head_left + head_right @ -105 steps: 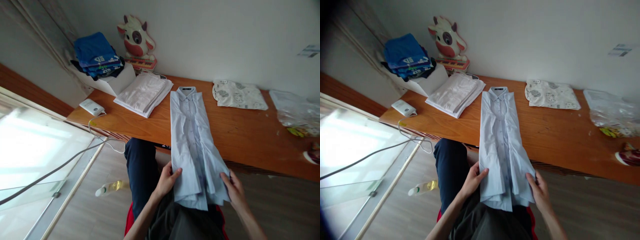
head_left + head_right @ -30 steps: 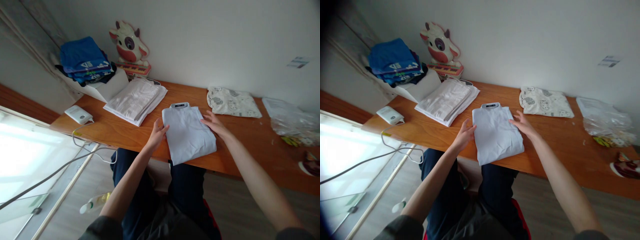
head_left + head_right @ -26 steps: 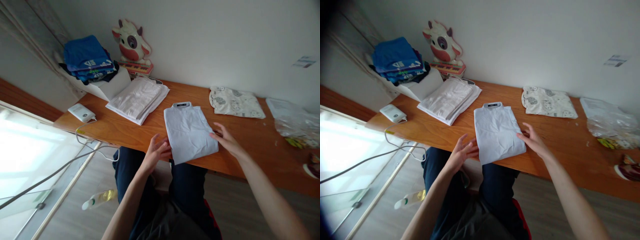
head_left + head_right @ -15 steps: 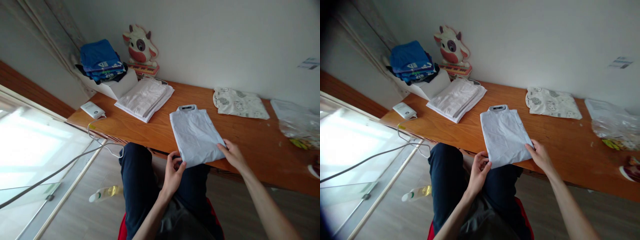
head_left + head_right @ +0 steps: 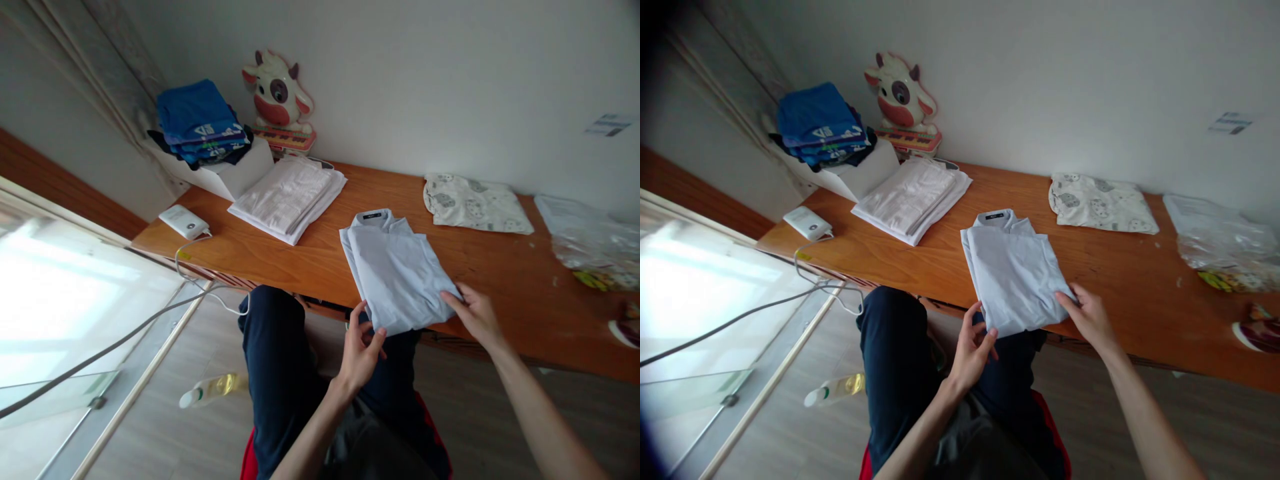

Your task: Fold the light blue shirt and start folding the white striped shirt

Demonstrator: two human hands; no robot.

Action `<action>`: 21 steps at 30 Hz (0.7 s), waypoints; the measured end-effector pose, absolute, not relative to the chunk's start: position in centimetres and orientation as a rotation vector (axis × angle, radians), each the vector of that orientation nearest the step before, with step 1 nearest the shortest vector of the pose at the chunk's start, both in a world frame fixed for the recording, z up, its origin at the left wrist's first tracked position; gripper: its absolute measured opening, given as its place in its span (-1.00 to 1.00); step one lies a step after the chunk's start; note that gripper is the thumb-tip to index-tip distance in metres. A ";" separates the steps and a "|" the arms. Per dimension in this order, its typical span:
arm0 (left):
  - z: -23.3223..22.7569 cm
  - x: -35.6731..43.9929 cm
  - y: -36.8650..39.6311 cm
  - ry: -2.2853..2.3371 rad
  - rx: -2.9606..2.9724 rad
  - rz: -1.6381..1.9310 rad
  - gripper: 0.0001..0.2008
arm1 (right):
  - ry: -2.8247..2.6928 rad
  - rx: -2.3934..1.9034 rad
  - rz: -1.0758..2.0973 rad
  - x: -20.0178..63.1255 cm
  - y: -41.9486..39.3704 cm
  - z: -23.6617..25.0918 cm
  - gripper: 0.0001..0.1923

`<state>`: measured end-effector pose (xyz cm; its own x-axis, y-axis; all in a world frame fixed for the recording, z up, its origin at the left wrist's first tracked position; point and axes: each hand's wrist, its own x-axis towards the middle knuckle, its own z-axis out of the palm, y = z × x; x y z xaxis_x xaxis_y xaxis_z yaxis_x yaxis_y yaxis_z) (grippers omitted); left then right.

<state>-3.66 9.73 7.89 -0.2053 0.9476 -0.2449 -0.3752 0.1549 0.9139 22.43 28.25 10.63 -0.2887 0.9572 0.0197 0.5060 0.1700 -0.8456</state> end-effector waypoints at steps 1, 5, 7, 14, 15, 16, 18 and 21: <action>7.9 -3.8 9.8 1.214 0.688 1.365 -0.23 | -1.952 -1.427 0.911 22.4 28.1 10.8 -0.60; 7.6 -4.1 9.8 1.331 0.717 1.415 -0.35 | -2.020 -1.504 0.621 23.6 27.8 11.4 -0.46; 7.4 -3.9 9.8 1.336 0.694 1.439 -0.40 | -2.027 -1.498 0.685 24.6 27.8 11.8 -0.47; 7.4 -3.4 9.7 1.255 0.654 1.376 -0.20 | -2.072 -1.405 1.026 24.6 26.9 12.1 -0.60; 7.5 -3.4 9.8 1.262 0.663 1.389 -0.20 | -2.064 -1.411 1.031 24.4 27.0 11.8 -0.60; 7.5 -3.5 9.8 1.270 0.671 1.408 -0.20 | -2.056 -1.418 1.034 24.2 27.1 11.5 -0.59; 7.6 -3.6 9.8 1.279 0.672 1.439 -0.23 | -2.040 -1.412 1.072 24.3 27.5 11.1 -0.60; 7.7 -3.7 9.8 1.282 0.642 1.436 -0.26 | -2.001 -1.347 1.204 25.1 28.0 11.3 -0.62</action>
